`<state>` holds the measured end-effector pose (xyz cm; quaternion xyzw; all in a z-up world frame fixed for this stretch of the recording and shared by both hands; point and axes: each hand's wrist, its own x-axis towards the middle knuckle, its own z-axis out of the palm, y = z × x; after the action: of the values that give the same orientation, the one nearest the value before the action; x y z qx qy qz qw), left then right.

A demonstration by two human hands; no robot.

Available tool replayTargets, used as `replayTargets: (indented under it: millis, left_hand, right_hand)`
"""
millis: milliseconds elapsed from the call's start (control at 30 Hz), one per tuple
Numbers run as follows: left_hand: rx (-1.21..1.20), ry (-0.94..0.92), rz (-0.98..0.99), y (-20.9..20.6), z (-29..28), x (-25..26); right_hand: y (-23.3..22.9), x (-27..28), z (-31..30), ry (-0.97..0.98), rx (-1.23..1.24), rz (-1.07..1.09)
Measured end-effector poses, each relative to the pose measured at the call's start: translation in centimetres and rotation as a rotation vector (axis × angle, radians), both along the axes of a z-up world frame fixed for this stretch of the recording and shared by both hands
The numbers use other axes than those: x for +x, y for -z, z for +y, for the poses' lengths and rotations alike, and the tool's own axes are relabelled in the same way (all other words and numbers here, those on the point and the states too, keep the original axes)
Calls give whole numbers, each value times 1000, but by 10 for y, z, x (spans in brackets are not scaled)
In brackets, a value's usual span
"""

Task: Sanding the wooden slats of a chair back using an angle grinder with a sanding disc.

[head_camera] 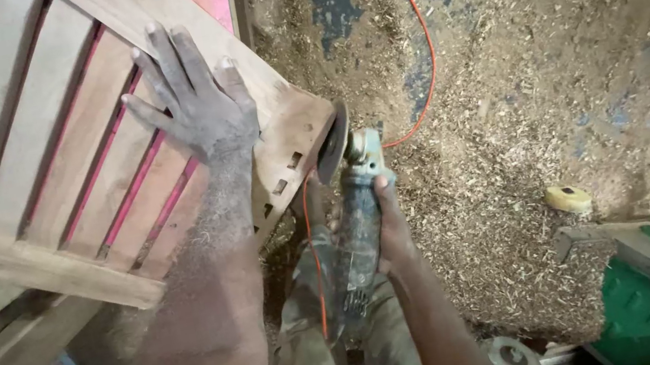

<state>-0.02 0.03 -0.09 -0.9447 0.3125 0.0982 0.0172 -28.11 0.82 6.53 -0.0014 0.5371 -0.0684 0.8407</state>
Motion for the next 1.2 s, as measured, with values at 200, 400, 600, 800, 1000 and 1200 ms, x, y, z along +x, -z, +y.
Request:
replayTargets:
  millis: [200, 400, 600, 800, 1000, 1200]
  left_hand:
    - [11, -27, 64, -4, -3, 2]
    - [5, -79, 168, -14, -6, 7]
    - [-149, -62, 104, -8, 3, 0]
    - [-176, -111, 116, -2, 1, -2]
    - [-235, -84, 29, 16, 8, -3]
    - [-257, -53, -4, 3, 6, -1]
  right_hand:
    - [-20, -3, -53, 38, -52, -44]
    - [-7, -41, -73, -208, -104, 7]
    - [10, -47, -87, -332, -22, -56]
    - [20, -45, -106, -375, -2, -144]
    - [-3, -50, -122, -448, -52, -209]
    - [-5, -52, -129, -440, -45, -210]
